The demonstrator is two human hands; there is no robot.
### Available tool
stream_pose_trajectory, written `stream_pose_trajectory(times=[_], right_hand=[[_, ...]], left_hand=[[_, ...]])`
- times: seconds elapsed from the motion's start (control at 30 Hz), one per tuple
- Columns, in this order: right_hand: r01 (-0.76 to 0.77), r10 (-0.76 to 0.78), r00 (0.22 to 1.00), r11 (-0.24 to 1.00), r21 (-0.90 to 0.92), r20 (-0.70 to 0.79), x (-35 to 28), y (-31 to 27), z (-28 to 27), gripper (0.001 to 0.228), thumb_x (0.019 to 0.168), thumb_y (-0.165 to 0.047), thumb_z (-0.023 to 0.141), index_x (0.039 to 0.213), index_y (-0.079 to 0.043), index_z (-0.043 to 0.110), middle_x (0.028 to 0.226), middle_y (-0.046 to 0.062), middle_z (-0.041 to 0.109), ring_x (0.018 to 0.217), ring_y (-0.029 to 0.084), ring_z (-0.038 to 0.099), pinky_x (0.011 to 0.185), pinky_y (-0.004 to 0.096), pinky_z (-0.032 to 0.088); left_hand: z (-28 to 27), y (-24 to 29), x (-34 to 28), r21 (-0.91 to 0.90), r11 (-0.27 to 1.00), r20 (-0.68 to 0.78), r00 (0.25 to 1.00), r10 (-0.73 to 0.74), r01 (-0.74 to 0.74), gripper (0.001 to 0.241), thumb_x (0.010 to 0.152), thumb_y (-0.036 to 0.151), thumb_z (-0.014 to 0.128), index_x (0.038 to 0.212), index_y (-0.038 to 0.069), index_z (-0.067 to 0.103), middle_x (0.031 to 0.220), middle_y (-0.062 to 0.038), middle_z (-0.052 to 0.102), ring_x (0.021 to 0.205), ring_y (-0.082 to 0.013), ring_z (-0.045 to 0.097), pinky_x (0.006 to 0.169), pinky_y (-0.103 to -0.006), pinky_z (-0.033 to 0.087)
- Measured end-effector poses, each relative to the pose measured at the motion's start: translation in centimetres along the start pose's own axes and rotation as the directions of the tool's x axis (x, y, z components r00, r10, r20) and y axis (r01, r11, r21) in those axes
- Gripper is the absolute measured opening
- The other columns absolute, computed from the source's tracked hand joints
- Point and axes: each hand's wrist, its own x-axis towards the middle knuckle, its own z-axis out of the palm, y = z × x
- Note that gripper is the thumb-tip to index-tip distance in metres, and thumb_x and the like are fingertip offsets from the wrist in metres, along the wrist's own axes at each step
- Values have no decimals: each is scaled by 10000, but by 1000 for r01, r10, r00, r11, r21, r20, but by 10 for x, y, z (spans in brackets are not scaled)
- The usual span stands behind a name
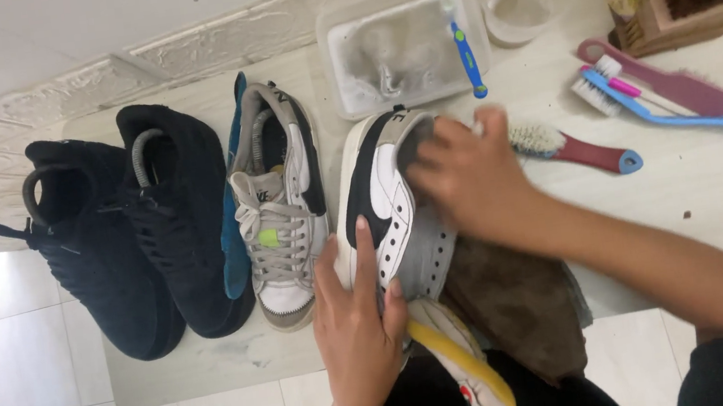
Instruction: The person scrubs a white and black sneaker with a toothbrush, focusing on the interior lining and tongue. They repeatedly dip the brush into a soapy water container and scrub different areas of the shoe's interior.
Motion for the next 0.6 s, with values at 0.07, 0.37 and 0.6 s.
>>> stream_pose_trajectory(times=[0.07,0.37,0.6], right_hand=[[141,-148,985,986,90,84,-13,-19,11,165,456,-74,663,487,-178,537,620,-25,463,944,291,469,623,530,335],[151,-154,988,980,131,11,-10,-26,7,177,532,-68,643,531,-184,509,614,-44,510,857,210,490,717,469,316],[42,3,969,984,-175,246,-15,-18,27,113,742,-6,554,753,-118,553,888,123,483,774,322,430,586,456,281]], left_hand=[[0,0,0,-11,1000,16,1000,-5,5,510,1015,319,360,1502,166,355,1322,-259,449,1145,-419,545,779,-464,513],[1,4,3,2,1000,-8,1000,18,-18,512,1036,373,301,1485,138,379,1314,-268,457,1098,-422,569,741,-447,524],[0,7,2,-21,1000,22,1000,-20,21,506,1018,331,362,1496,165,361,1335,-254,442,1107,-425,564,731,-452,516]])
